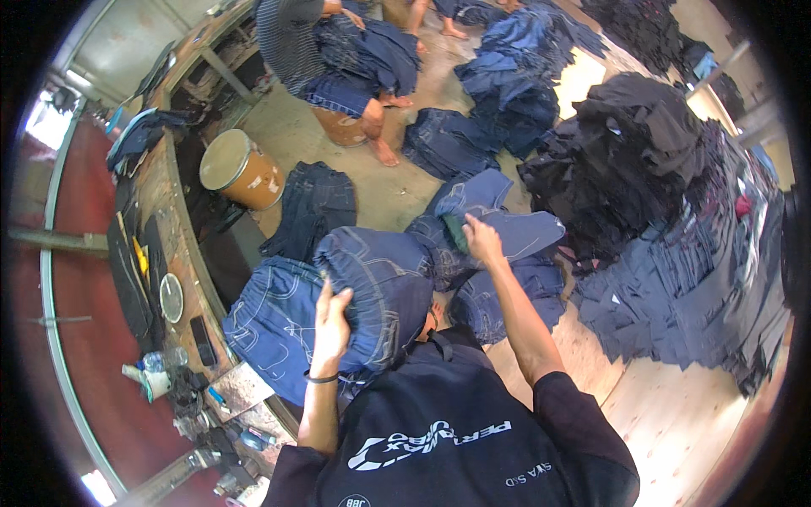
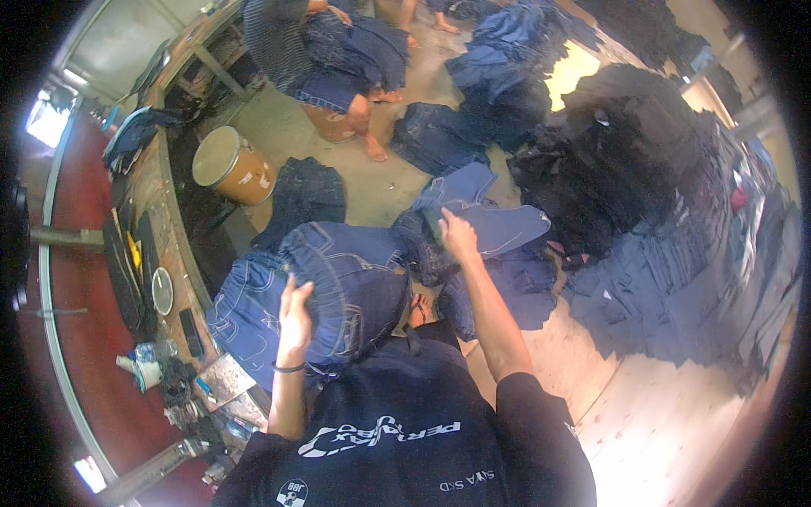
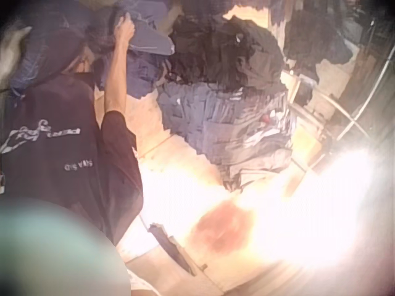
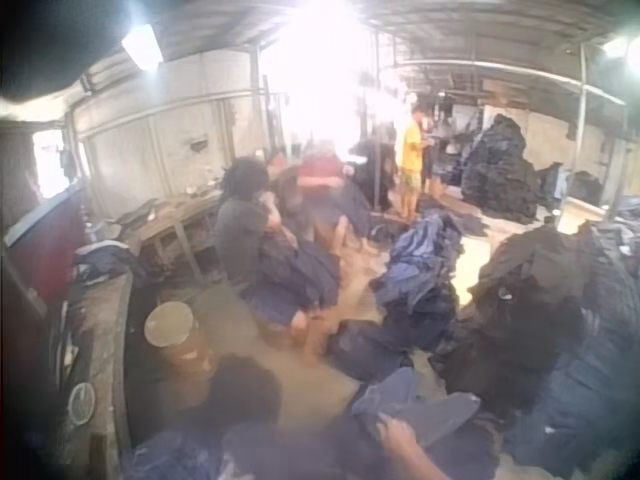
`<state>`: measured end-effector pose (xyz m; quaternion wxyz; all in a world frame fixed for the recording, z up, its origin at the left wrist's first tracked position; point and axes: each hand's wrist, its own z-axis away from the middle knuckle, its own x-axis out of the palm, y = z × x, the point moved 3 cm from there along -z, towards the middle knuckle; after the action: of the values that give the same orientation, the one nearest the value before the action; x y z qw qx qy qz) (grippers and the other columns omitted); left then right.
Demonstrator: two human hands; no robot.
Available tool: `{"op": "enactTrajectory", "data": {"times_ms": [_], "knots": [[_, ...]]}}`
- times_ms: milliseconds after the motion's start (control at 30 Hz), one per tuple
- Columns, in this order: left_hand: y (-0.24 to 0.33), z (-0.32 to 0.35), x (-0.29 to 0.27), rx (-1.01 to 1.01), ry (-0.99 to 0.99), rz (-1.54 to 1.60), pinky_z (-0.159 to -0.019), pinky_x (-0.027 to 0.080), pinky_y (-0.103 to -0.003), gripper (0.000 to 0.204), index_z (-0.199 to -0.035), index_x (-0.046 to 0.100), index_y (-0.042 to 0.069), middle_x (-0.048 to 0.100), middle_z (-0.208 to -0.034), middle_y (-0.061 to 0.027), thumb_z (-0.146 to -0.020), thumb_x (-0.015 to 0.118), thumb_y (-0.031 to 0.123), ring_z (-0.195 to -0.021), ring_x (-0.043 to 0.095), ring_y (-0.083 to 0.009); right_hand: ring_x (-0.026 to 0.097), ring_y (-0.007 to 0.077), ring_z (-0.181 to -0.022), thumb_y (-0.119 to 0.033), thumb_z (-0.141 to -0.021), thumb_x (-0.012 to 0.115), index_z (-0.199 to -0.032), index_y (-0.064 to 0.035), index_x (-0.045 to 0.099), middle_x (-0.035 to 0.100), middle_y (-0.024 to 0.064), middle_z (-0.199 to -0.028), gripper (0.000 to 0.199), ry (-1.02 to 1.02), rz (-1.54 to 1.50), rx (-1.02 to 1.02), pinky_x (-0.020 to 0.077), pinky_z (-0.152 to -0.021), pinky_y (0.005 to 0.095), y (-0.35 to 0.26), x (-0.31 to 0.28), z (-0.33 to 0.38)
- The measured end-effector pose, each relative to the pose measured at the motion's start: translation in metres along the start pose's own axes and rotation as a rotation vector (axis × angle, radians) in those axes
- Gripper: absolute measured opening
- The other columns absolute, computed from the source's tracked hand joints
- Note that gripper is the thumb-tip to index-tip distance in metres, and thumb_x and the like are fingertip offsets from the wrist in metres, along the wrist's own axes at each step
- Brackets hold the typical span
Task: The person repeatedly picks up denim shorts, turns them inside out, folds them, and places them into a stack. The person also briefly uses a small tool to remove threads from the shorts.
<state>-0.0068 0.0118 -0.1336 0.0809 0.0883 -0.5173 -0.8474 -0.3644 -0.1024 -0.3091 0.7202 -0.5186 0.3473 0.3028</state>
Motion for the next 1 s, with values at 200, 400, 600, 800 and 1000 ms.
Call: {"op": "enactTrajectory", "data": {"times_ms": [200, 400, 600, 800, 1000], "knots": [[0.024, -0.021, 0.067, 0.285, -0.273, 0.118, -0.109, 0.050, -0.035, 0.064, -0.157, 0.036, -0.004, 0.064, -0.138, -0.0155, -0.104, 0.070, 0.008, -0.125, 0.062, -0.0203, 0.066, 0.0219, -0.101, -0.041, -0.095, 0.082, -0.154, -0.0070, 0.049, 0.068, 0.0109, -0.106, 0.076, -0.305, -0.858, -0.350, 0.0539, -0.091, 0.0384, -0.117, -0.042, 0.080], [0.061, 0.003, 0.108, 0.680, -0.308, -0.392, -0.080, 0.055, -0.038, 0.063, -0.151, 0.044, -0.003, 0.064, -0.111, -0.0179, -0.096, 0.073, 0.006, -0.093, 0.068, -0.0264, 0.064, 0.0224, -0.125, -0.013, -0.098, 0.073, -0.163, -0.0015, 0.041, 0.066, 0.0118, -0.139, 0.074, -0.419, -0.843, -0.389, 0.0503, -0.107, 0.0379, -0.140, -0.127, 0.118], [0.102, 0.041, 0.113, 0.814, -0.318, -0.593, -0.075, 0.053, -0.042, 0.053, -0.133, 0.061, -0.007, 0.062, -0.101, -0.0211, -0.082, 0.070, -0.003, -0.085, 0.063, -0.0373, 0.052, 0.0052, -0.088, -0.015, -0.107, 0.068, -0.151, -0.0022, 0.061, 0.064, -0.0046, -0.101, 0.047, -0.153, -0.996, -0.198, 0.0467, -0.080, 0.0240, -0.105, -0.168, 0.126], [0.110, 0.054, 0.127, 0.851, -0.393, -0.546, -0.074, 0.054, -0.040, 0.057, -0.138, 0.059, -0.004, 0.063, -0.109, -0.0202, -0.085, 0.075, 0.004, -0.091, 0.065, -0.0338, 0.046, 0.0037, -0.079, -0.019, -0.108, 0.067, -0.145, -0.0015, 0.066, 0.059, -0.0060, -0.089, 0.041, -0.067, -0.908, -0.099, 0.0433, -0.072, 0.0233, -0.088, -0.182, 0.137], [0.087, 0.016, 0.073, 0.858, -0.244, -0.647, -0.114, 0.046, -0.048, 0.065, -0.147, 0.059, 0.004, 0.061, -0.138, -0.0217, -0.090, 0.081, 0.027, -0.131, 0.058, -0.0386, 0.066, 0.0134, -0.102, -0.019, -0.108, 0.066, -0.136, 0.0062, 0.068, 0.079, 0.0091, -0.114, 0.038, 0.316, -0.608, -0.134, 0.0527, -0.092, 0.0308, -0.055, -0.208, 0.084]]}}
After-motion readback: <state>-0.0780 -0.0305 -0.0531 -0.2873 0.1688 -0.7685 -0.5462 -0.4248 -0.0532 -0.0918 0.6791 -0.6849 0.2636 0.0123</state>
